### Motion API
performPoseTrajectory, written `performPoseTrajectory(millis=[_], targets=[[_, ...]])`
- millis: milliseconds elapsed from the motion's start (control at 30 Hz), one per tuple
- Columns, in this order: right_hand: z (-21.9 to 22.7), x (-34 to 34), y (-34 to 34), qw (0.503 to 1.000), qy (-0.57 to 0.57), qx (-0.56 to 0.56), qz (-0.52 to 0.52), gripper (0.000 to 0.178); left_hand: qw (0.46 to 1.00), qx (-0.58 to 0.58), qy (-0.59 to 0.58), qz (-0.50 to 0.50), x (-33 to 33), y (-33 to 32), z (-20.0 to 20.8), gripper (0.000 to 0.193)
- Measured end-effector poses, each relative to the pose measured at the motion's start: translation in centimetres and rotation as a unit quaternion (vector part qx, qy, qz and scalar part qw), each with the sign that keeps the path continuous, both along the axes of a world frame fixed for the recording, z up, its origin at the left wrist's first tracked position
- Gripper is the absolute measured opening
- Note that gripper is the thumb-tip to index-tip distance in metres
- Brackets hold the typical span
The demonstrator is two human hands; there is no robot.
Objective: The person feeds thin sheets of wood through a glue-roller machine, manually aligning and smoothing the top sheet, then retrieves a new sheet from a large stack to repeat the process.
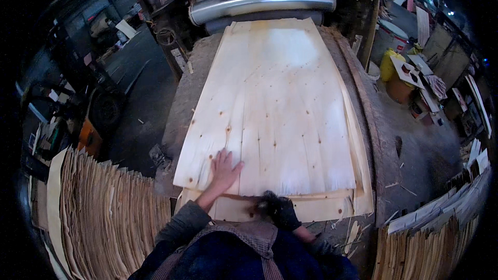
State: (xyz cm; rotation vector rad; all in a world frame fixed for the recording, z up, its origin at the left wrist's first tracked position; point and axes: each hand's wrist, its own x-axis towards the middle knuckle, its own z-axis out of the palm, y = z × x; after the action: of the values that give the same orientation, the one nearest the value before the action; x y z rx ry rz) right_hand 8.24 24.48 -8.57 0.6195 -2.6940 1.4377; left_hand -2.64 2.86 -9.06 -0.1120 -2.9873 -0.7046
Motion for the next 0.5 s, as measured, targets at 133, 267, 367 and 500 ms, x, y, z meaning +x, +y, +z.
performPoseTrajectory(millis=[133,267,367,500], targets=[[-1.2,1.4,0.4,0.996,-0.047,-0.063,0.051,0.043,0.992,0.124,-0.015,-0.029,0.8,2.2,-2.3,0.064],[-3.5,3.1,1.3,0.977,-0.117,-0.173,0.035,0.037,0.760,0.634,-0.142,-0.027,1.5,3.5,2.2,0.053],[-0.5,4.1,2.3,0.902,-0.261,-0.345,-0.017,0.029,0.710,0.693,-0.108,-0.057,1.3,3.0,5.5,0.050],[-0.2,3.8,3.5,0.742,-0.293,-0.601,-0.048,0.024,0.716,0.695,-0.063,-0.015,1.5,-0.8,9.6,0.048]])
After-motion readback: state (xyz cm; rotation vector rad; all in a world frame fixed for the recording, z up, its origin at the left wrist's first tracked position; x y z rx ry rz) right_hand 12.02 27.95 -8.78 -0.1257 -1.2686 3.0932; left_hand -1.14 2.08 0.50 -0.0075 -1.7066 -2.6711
